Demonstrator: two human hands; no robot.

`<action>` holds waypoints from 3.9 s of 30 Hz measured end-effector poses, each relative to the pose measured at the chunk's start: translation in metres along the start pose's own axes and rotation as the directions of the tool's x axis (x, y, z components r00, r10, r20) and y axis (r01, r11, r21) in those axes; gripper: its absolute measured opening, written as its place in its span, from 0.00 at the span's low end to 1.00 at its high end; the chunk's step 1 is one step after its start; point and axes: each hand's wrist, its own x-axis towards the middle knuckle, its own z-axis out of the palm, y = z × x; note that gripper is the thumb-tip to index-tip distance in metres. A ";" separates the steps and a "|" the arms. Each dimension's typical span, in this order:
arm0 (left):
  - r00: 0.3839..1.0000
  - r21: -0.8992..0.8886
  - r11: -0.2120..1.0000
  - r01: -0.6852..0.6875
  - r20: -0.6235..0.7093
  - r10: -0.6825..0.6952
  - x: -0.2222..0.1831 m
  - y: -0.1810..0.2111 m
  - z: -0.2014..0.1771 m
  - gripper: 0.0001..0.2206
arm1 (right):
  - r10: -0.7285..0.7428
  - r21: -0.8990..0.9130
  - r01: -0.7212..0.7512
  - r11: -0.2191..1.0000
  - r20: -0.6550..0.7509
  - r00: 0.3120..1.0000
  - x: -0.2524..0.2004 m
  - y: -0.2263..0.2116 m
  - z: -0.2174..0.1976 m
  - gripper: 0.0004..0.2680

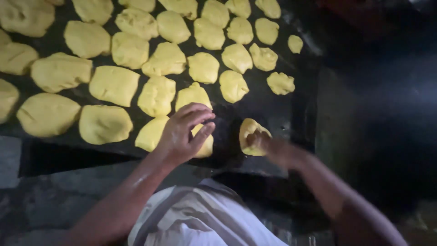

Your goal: Manually flattening, rolling, and shaping individual portions of yellow dough into cylindrical rolls and placing them on a tray.

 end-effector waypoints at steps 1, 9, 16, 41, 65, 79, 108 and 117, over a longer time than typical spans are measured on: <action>1.000 -0.004 1.000 -0.005 0.002 0.005 0.002 0.001 0.001 0.10 | 0.005 0.000 -0.005 1.000 -0.004 1.000 -0.010 -0.017 -0.036 0.20; 0.987 0.079 0.990 -0.120 -0.098 0.128 0.045 0.018 0.053 0.16 | -0.147 -0.198 -0.016 0.980 -0.781 0.607 0.093 -0.061 0.043 0.26; 0.969 0.157 0.958 -0.239 0.108 0.224 0.103 0.047 0.186 0.29 | -0.057 0.114 0.249 0.962 -0.805 0.591 0.086 -0.041 0.027 0.26; 0.929 0.197 0.966 -0.168 0.360 0.088 -0.017 -0.032 0.173 0.22 | -0.199 0.049 0.394 0.918 -0.803 0.562 -0.041 -0.003 0.054 0.13; 0.741 0.463 0.759 -0.458 0.670 0.039 -0.010 -0.025 0.190 0.38 | -0.186 -0.155 0.116 0.981 -0.584 0.790 -0.034 0.006 0.070 0.26; 0.774 0.444 0.830 -0.336 0.633 -0.025 -0.022 0.008 0.181 0.41 | -0.094 -0.004 0.113 0.994 -0.589 0.803 -0.058 -0.023 0.079 0.28; 0.945 0.649 0.756 -0.085 0.293 -0.145 0.045 -0.047 0.227 0.17 | -0.008 -0.073 -0.088 0.993 -0.813 0.582 0.026 -0.009 0.031 0.21; 0.926 0.382 0.923 -0.043 0.361 -0.106 0.034 -0.083 0.164 0.07 | -0.027 0.227 0.275 0.934 -0.724 0.689 -0.086 -0.008 0.096 0.01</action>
